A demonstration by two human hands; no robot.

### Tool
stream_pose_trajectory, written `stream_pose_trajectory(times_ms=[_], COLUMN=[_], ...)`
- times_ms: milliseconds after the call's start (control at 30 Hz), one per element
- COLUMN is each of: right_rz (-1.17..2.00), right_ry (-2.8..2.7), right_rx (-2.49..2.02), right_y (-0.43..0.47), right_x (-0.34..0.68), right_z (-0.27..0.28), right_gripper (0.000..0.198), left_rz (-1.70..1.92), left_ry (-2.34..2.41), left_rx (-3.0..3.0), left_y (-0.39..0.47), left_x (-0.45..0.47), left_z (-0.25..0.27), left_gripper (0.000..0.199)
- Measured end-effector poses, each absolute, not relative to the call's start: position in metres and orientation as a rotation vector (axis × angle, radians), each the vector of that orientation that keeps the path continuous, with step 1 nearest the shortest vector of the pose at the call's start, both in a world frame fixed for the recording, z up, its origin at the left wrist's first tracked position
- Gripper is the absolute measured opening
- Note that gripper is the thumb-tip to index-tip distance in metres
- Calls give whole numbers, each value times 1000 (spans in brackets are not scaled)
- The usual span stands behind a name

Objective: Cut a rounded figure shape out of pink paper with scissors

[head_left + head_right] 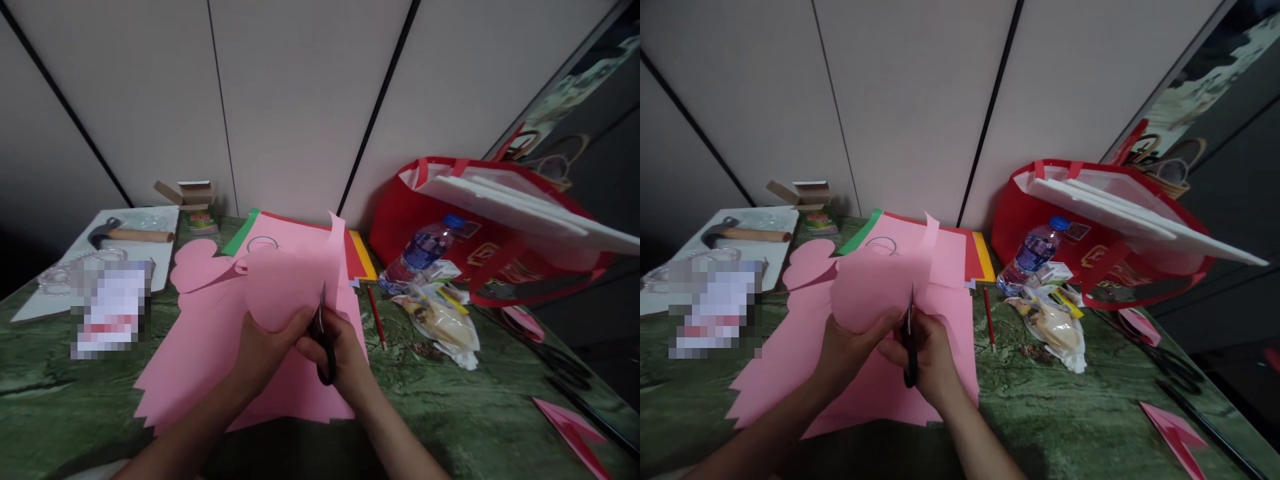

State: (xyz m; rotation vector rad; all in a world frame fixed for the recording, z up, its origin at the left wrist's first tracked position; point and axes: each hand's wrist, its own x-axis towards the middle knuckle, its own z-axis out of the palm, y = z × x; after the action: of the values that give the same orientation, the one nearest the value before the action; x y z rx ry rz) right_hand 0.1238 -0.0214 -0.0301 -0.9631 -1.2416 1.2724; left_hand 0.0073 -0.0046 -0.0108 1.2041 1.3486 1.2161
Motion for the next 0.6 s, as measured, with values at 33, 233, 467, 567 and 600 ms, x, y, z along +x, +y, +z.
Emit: stream_pose_trajectory(times_ms=[33, 233, 467, 567, 600], right_rz=[1265, 1232, 1305, 1339, 1341], right_ry=[-1243, -1247, -1178, -1140, -1132], right_rx=[-961, -968, -994, -1000, -994], right_y=[-21, -21, -23, -22, -22], right_x=[124, 124, 122, 122, 123], right_z=[-31, -32, -34, -34, -34], right_gripper=[29, 27, 30, 30, 30], left_rz=[1221, 1236, 1210, 1191, 1183], left_ry=[1336, 1344, 1329, 1306, 1294], left_rx=[1204, 1188, 1212, 1226, 1223], left_y=[-4, -4, -4, -4, -4], left_x=[7, 7, 7, 8, 8], left_z=[-11, -10, -10, -11, -11], left_gripper=[17, 18, 17, 21, 23])
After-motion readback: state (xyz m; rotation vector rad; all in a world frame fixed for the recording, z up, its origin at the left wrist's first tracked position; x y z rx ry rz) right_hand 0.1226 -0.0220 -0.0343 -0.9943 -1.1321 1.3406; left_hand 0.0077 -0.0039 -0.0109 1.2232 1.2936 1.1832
